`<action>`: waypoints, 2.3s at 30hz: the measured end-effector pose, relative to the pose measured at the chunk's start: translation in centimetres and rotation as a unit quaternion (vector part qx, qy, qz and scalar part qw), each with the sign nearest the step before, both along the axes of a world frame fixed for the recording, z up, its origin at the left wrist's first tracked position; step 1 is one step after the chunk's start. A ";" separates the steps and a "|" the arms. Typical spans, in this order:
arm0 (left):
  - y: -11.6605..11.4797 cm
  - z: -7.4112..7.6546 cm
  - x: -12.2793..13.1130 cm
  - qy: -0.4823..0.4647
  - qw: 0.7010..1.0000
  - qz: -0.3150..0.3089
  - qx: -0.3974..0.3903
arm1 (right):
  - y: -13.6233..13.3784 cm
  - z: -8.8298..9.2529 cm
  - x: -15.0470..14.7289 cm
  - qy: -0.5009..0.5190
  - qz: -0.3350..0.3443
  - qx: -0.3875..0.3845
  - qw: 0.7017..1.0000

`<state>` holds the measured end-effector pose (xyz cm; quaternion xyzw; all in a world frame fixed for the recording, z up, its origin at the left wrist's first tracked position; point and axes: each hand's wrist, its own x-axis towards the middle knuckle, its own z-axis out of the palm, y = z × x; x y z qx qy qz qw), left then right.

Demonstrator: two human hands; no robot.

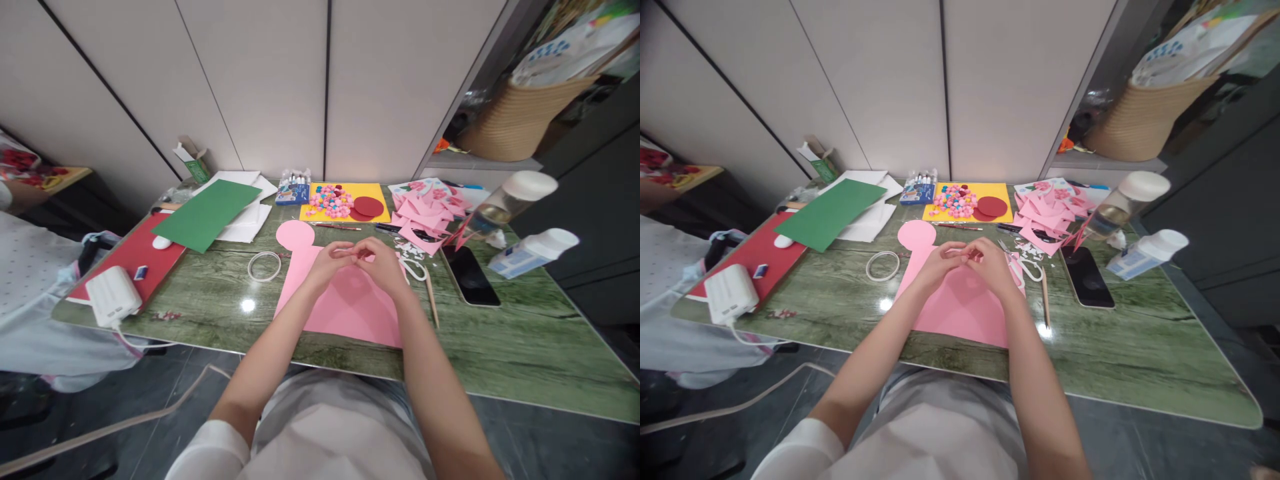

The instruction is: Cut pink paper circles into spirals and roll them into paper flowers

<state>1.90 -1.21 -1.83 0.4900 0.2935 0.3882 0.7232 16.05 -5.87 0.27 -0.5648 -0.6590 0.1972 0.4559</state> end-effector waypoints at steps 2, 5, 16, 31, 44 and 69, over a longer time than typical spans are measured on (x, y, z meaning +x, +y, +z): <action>0.0 0.0 0.0 0.000 1.000 -0.008 0.001 | 0.0 0.1 -0.1 -0.005 -0.004 -0.006 1.000; 0.2 -0.1 -0.2 0.009 1.000 -0.018 -0.001 | -0.1 0.3 0.1 -0.008 0.008 -0.018 1.000; 0.6 0.9 -1.3 0.072 0.995 -0.052 0.052 | -0.3 0.3 1.1 -0.011 0.105 -0.042 0.994; -0.1 0.5 0.0 0.019 0.999 0.002 -0.041 | -0.1 0.3 -0.3 -0.011 -0.017 0.005 1.000; 1.1 0.3 -1.5 0.055 0.997 -0.059 0.003 | -0.6 0.8 0.9 0.018 0.073 -0.033 0.997; 0.6 0.6 -1.1 0.081 0.994 -0.071 0.028 | -0.4 0.4 0.9 -0.010 0.128 -0.058 0.990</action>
